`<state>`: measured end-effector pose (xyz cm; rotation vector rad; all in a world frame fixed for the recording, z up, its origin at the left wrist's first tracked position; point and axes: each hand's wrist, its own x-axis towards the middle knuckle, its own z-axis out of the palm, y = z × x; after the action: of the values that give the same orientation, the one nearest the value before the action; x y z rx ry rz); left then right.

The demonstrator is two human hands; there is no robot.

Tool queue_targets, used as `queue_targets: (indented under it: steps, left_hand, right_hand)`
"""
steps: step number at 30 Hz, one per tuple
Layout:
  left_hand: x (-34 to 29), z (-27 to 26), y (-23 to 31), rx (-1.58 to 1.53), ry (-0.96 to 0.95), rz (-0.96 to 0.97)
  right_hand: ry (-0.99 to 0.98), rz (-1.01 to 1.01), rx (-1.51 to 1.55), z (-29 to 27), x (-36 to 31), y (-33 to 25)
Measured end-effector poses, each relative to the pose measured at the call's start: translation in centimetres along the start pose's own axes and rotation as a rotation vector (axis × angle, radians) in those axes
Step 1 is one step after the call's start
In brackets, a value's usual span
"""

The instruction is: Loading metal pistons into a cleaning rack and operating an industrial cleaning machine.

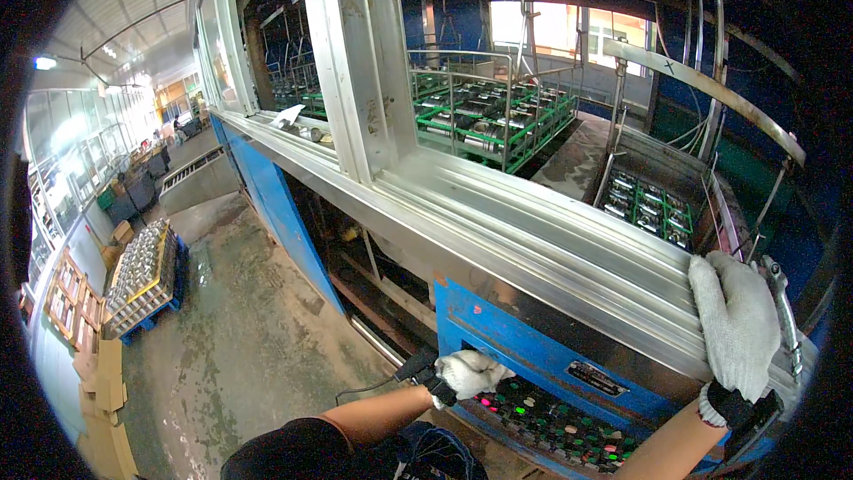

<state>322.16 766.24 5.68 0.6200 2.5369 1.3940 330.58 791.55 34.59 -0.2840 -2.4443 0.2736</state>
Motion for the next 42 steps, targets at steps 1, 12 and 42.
queue_targets:
  steps: [1,12,42]
  left_hand:
    - [-0.1,-0.1,0.3,0.009,0.002,0.015]
    - [-0.4,-1.0,1.5,-0.03,-0.049,-0.004]
    - [-0.5,-0.8,1.0,-0.184,-0.126,-0.105]
  right_hand:
    - [0.001,0.003,-0.002,0.0,0.0,0.0]
    - [0.027,-0.019,-0.054,-0.2,-0.2,-0.4]
    - [-0.007,-0.017,-0.039,-0.3,0.3,-0.3]
